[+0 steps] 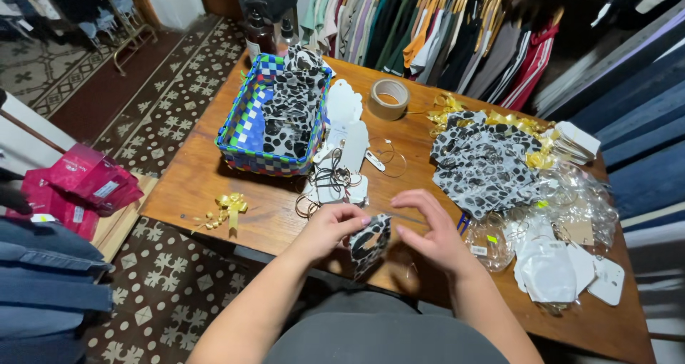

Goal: The person assembles keychains by attaching a small patterned fabric pouch to a metal keyring and then securing a cardboard tag. The person repeats this process for several units, placing the finished keychains into a colorful woven basket on the table.

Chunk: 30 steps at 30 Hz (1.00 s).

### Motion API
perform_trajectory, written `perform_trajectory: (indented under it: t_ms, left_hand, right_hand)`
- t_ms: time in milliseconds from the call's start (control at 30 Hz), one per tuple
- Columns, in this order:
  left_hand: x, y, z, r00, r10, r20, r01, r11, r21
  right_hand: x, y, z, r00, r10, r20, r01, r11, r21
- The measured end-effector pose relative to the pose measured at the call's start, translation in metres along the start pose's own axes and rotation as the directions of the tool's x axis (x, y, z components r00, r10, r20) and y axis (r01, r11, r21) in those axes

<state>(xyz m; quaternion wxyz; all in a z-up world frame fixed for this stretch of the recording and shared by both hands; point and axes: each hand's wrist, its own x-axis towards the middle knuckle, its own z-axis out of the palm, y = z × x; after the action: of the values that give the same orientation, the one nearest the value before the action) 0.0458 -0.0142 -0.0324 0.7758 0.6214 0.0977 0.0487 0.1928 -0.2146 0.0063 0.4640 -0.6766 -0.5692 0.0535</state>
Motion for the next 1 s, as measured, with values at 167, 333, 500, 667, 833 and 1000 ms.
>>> perform_trajectory:
  t_ms: [167,333,500,667,833,1000]
  left_hand:
    - [-0.010,-0.023,0.000,0.998,-0.053,-0.021,0.051,0.994,-0.095]
    - [-0.036,0.007,-0.010,0.986,-0.028,-0.165,0.044,0.995,0.092]
    - [-0.056,0.030,0.001,0.893,0.239,-0.382,-0.033,0.881,0.472]
    - [-0.063,0.028,-0.003,0.849,0.426,-0.313,-0.111,0.722,0.683]
    - [-0.061,0.020,-0.018,0.942,0.178,-0.285,0.114,0.629,0.769]
    - [-0.069,0.030,-0.030,0.869,0.238,-0.434,0.104,0.769,0.630]
  right_hand:
    - [0.009,-0.039,0.024,0.921,-0.381,0.079,0.388,0.879,-0.277]
    - [0.017,-0.066,0.019,0.849,-0.419,0.321,0.463,0.884,-0.072]
    - [0.012,-0.046,0.047,0.917,-0.068,0.392,0.229,0.896,-0.380]
    - [0.022,-0.048,0.057,0.853,-0.252,0.456,0.456,0.784,-0.420]
    - [0.035,-0.062,0.056,0.821,-0.377,0.430,0.549,0.730,-0.408]
    - [0.050,-0.069,0.049,0.754,-0.399,0.522,0.500,0.863,-0.064]
